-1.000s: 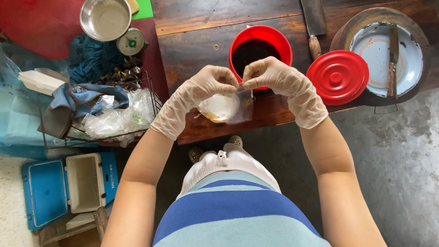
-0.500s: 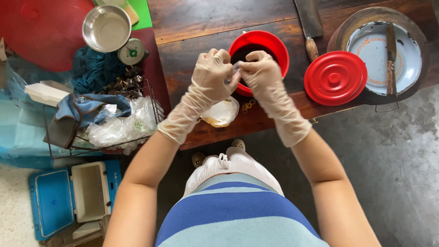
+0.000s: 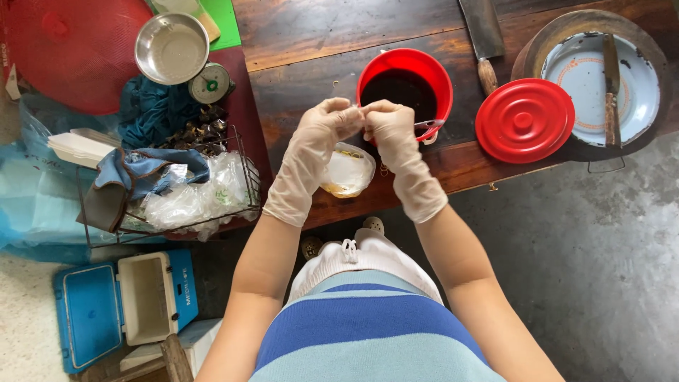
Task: The person wearing gloves cleans small dark items one at a time at a wooden table, dipping each into a red bucket of dark liquid and rubbing it by hand, occasionally ladling liquid over the items and wiping their gloves with a cloth, and placing cleaned items into a plastic bag.
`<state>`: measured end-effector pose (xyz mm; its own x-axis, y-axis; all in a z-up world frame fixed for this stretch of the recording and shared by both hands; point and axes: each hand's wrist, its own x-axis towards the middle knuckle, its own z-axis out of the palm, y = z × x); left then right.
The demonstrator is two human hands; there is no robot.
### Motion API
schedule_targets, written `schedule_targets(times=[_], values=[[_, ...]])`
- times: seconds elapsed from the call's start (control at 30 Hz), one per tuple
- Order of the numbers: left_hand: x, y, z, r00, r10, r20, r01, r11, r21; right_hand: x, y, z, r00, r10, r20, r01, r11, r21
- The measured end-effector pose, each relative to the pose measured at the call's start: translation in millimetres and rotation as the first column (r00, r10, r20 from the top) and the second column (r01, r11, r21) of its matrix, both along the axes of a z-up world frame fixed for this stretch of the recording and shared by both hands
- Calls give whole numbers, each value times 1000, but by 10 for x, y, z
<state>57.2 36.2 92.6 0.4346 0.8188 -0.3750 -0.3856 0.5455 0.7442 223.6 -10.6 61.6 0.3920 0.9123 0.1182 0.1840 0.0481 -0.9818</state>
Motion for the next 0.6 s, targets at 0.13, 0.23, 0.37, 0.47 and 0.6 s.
schedule_targets(times=[0.13, 0.23, 0.37, 0.47, 0.6], values=[[-36, -31, -56, 977, -203, 66, 192, 971, 143, 218, -64, 52, 707, 98, -700, -266, 954, -135], [66, 44, -378, 929, -53, -366, 255, 808, 531, 273, -32, -159, 457, 208, -865, -444, 896, -20], [188, -47, -99, 614, 437, -657, 330, 614, 717, 92, -82, 52, 563, 150, -813, -384, 918, -96], [275, -85, -149, 529, 685, -500, 321, 384, 866, 0, -72, 123, 799, 117, -590, -225, 968, -112], [355, -147, -181, 528, 743, -412, 416, 196, 888, -85, -66, 177, 945, -206, 253, 205, 978, 32]])
